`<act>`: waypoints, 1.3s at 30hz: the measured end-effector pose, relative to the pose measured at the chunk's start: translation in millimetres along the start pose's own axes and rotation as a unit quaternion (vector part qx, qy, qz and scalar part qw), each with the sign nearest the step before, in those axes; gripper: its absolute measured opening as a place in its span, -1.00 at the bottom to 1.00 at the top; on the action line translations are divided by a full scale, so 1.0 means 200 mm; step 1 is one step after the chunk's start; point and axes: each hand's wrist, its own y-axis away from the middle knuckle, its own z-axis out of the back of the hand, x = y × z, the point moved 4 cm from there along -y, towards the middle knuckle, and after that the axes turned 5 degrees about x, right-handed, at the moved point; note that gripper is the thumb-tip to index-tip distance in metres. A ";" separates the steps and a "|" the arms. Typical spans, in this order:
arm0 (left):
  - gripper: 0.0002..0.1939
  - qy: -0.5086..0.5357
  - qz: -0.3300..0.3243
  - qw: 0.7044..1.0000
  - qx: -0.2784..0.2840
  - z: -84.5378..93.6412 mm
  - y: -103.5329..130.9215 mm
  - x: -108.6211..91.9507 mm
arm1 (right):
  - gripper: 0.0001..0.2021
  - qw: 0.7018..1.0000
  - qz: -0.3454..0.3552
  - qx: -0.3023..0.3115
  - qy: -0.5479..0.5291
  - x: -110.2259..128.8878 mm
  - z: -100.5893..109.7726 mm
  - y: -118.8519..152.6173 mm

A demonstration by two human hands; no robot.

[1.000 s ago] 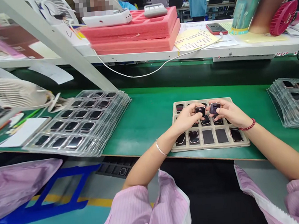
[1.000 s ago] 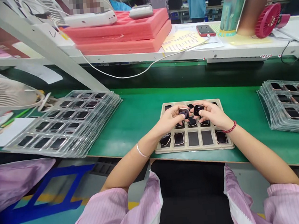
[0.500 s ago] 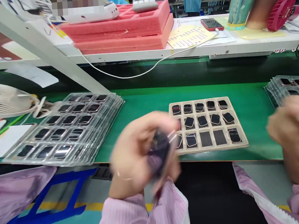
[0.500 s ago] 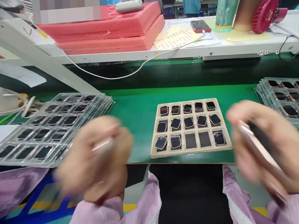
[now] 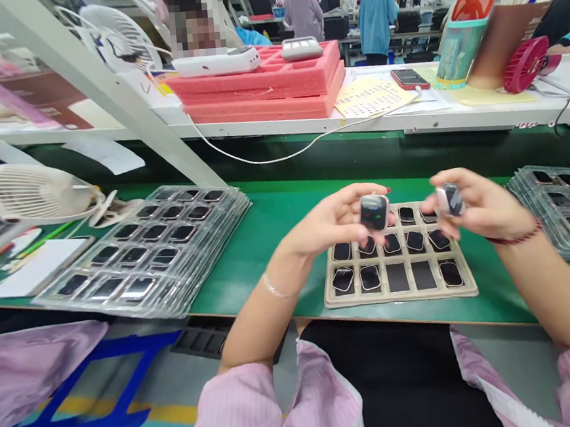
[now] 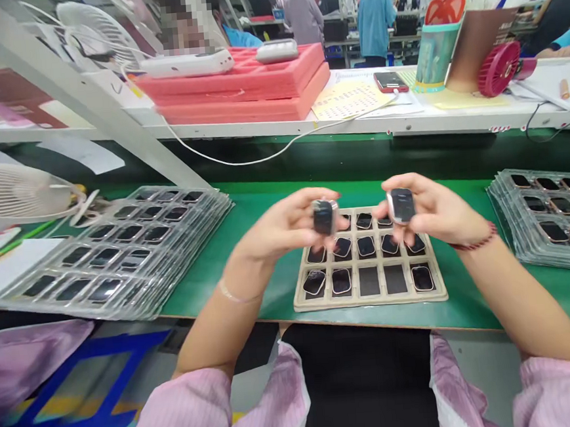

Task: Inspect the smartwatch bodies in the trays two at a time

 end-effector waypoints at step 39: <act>-0.51 -0.028 0.003 0.991 -0.128 0.10 -0.33 0.61 | -0.47 0.999 -0.029 -0.025 0.001 -0.50 -0.08 -0.25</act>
